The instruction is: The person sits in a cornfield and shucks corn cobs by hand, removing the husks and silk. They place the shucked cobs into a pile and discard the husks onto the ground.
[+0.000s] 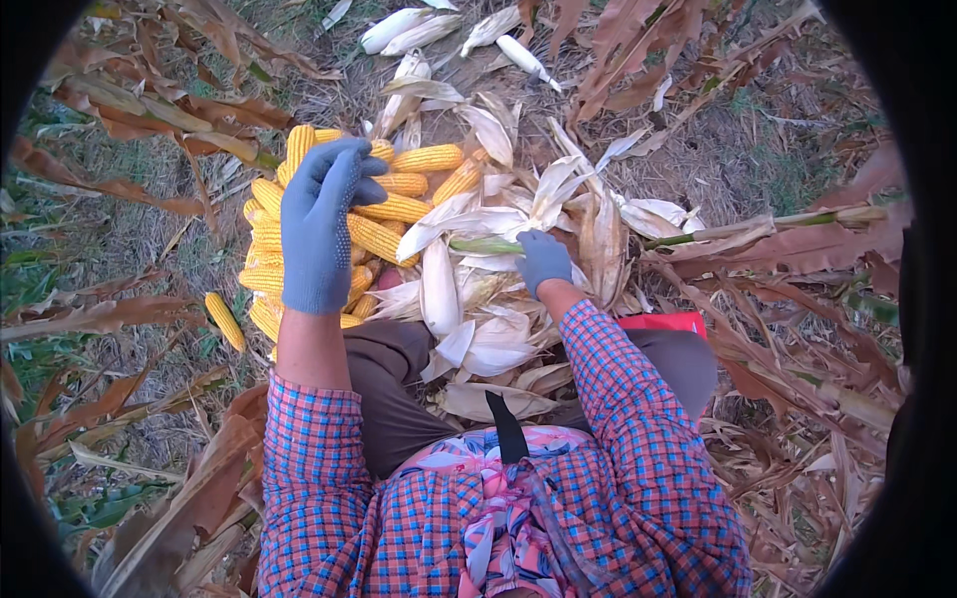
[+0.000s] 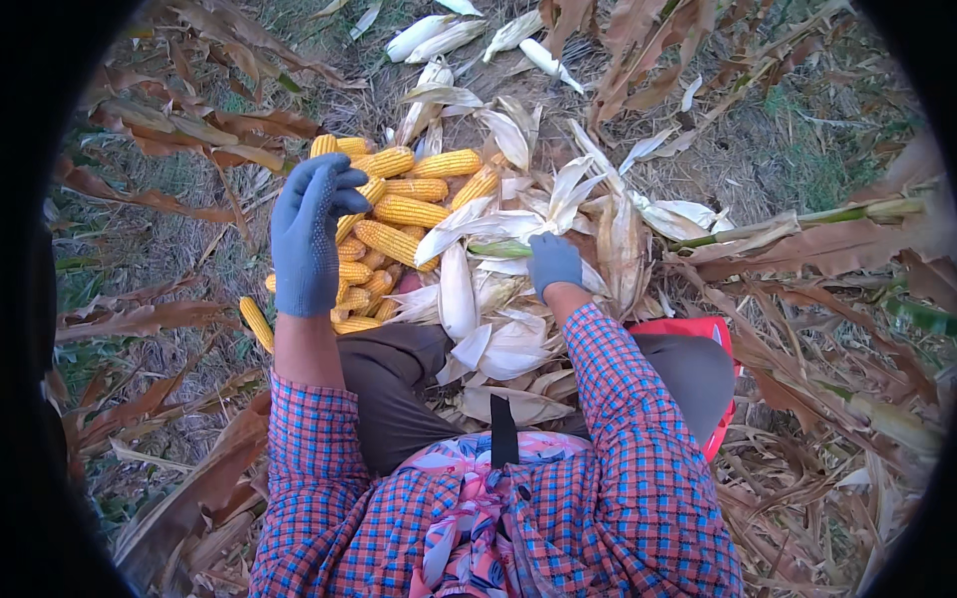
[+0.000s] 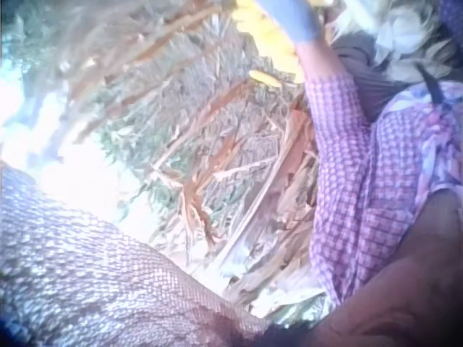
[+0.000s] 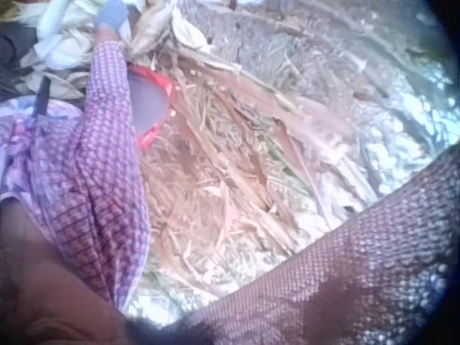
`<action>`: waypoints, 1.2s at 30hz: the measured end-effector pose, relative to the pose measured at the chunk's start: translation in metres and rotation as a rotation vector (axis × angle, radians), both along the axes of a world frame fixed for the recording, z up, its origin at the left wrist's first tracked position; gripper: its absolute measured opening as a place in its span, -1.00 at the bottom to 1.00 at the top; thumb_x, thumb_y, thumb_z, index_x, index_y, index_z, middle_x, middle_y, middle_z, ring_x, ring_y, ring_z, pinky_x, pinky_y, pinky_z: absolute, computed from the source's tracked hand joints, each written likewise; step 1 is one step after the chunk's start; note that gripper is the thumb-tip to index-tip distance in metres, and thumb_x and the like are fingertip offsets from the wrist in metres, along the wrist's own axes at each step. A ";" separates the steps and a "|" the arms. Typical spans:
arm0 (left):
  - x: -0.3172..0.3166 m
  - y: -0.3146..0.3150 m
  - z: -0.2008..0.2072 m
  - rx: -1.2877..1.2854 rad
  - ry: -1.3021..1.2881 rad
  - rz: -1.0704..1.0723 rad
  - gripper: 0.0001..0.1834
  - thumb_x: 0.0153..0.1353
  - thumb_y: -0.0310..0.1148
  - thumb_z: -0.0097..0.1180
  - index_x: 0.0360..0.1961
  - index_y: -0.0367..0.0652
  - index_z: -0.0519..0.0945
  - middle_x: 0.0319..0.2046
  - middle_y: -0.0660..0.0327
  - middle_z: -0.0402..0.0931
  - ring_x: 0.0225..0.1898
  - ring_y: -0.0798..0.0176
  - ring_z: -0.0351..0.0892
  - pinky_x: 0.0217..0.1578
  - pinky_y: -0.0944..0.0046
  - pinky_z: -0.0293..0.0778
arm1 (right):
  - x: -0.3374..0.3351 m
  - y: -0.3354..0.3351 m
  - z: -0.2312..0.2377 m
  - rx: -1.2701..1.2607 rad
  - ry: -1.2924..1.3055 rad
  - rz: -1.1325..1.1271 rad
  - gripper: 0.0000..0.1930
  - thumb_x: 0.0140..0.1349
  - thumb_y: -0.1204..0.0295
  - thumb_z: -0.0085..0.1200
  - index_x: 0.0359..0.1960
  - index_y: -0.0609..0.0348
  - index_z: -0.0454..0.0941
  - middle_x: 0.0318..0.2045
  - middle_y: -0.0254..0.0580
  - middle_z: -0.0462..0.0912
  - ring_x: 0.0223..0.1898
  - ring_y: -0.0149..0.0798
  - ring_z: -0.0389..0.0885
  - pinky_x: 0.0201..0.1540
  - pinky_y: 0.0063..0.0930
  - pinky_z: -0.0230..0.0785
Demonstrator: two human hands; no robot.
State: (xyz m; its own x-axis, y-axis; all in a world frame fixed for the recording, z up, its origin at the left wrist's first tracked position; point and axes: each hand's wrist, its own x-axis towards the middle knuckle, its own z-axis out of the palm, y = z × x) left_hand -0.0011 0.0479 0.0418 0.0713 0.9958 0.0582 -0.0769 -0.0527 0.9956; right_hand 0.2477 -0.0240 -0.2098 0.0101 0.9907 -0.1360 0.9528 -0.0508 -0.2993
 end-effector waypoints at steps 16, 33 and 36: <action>-0.002 -0.017 0.014 -0.066 0.027 -0.072 -0.77 0.28 -0.44 -0.11 -0.11 -0.35 0.46 -0.27 0.09 0.54 -0.34 0.39 0.49 -0.26 0.41 0.43 | -0.146 -0.012 -0.050 -0.697 0.278 -0.234 -0.17 -0.07 -0.11 0.19 0.15 0.13 0.16 0.01 0.03 0.49 0.01 -0.01 0.51 -0.01 -0.17 0.38; 0.011 -0.016 -0.033 -0.186 0.371 -0.288 -0.15 0.09 -0.14 0.21 0.28 -0.33 0.09 0.20 0.00 0.20 0.23 0.08 0.18 0.19 0.17 0.16 | -0.056 -0.005 0.140 -0.396 1.544 -0.048 -0.22 0.07 0.33 0.22 0.27 0.28 0.05 0.08 -0.04 0.40 0.07 -0.25 0.43 0.11 -0.36 0.32; 0.039 -0.023 -0.043 -0.115 0.132 -0.495 -0.13 0.07 -0.21 0.22 0.29 -0.32 0.04 0.16 -0.02 0.24 0.19 0.14 0.24 0.16 0.20 0.22 | -0.037 -0.001 0.185 -0.190 1.468 0.026 -0.23 0.07 0.32 0.22 0.26 0.29 0.07 0.05 -0.04 0.43 0.07 -0.25 0.43 0.11 -0.38 0.32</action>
